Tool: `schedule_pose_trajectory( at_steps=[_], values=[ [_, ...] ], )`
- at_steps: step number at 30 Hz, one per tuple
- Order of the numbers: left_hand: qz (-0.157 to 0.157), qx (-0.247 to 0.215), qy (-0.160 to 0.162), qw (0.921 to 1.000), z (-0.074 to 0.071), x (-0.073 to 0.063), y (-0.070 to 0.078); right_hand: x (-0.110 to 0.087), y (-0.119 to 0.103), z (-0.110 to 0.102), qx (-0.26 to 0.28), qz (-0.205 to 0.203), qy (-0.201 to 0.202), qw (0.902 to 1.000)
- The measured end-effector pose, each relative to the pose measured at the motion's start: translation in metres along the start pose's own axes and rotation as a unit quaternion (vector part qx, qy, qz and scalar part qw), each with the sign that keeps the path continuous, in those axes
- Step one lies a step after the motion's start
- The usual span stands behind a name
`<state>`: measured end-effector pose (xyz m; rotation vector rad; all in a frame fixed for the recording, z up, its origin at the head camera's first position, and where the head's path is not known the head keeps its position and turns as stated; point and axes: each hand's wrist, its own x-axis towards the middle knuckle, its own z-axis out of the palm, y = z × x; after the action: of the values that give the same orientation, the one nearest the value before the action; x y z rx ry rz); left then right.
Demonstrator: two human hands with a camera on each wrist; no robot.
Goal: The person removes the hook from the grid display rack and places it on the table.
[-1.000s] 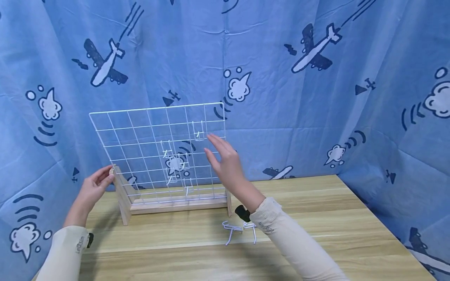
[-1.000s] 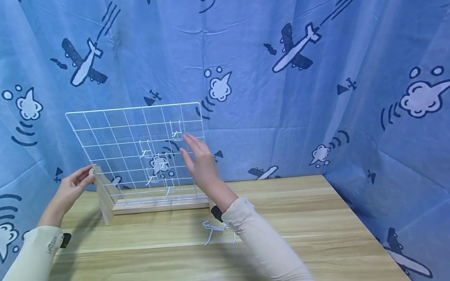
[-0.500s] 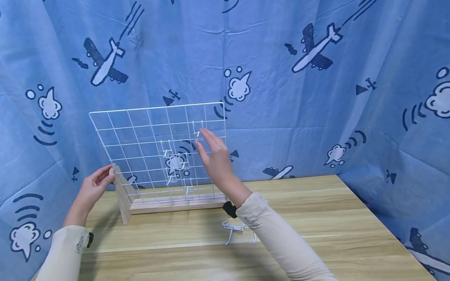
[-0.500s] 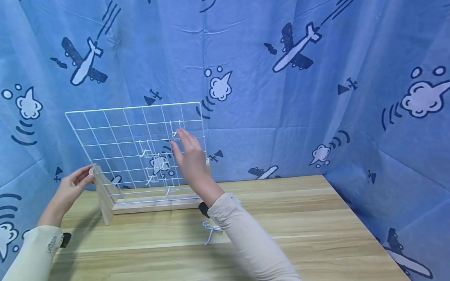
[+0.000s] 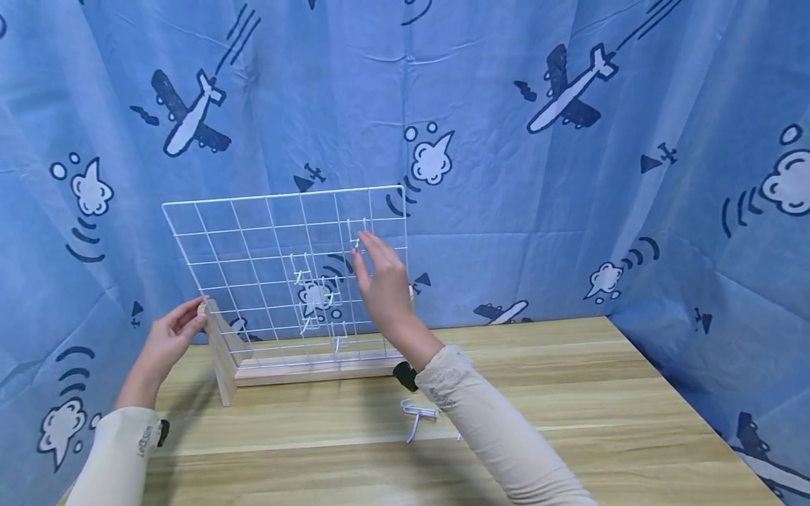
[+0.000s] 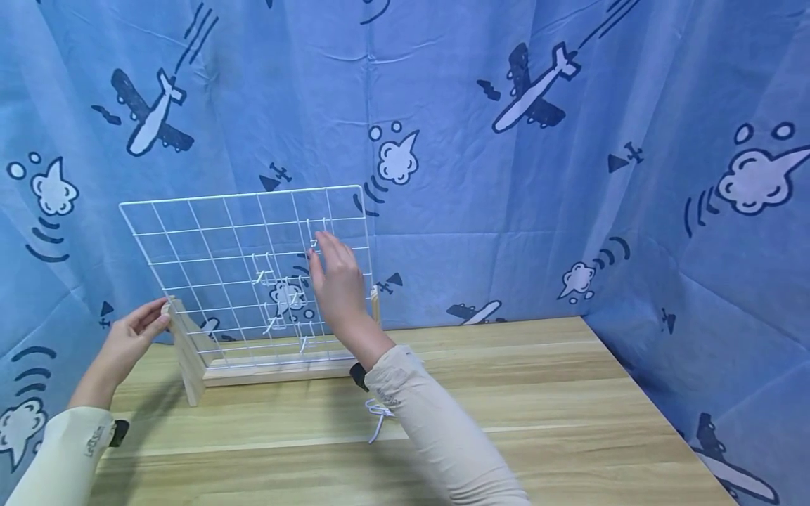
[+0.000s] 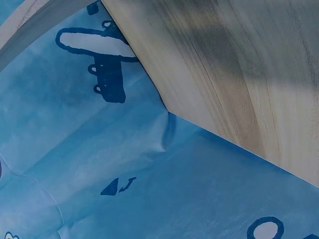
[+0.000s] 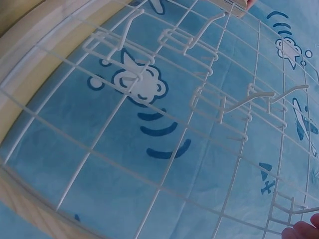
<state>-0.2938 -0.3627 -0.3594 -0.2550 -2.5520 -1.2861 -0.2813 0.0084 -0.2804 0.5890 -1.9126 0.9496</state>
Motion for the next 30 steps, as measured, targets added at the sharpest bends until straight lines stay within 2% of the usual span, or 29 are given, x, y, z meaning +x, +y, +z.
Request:
schedule_pose_trajectory(
  at_steps=[11,24,30],
  values=[
    [0.01,-0.012,0.003,0.9999,0.0022,0.0022,-0.0034,0.0011,-0.0038,0.0018,-0.02,-0.012,0.009,0.9997],
    [-0.006,0.002,-0.001,1.0,0.0004,0.0002,0.0034,0.0046,0.003,0.0048,-0.036,-0.026,0.003,0.999],
    [0.003,0.001,0.001,1.0,0.0007,-0.0009,0.0047,0.0059,0.0047,0.0028,-0.046,-0.04,0.001,0.9982]
  ],
)
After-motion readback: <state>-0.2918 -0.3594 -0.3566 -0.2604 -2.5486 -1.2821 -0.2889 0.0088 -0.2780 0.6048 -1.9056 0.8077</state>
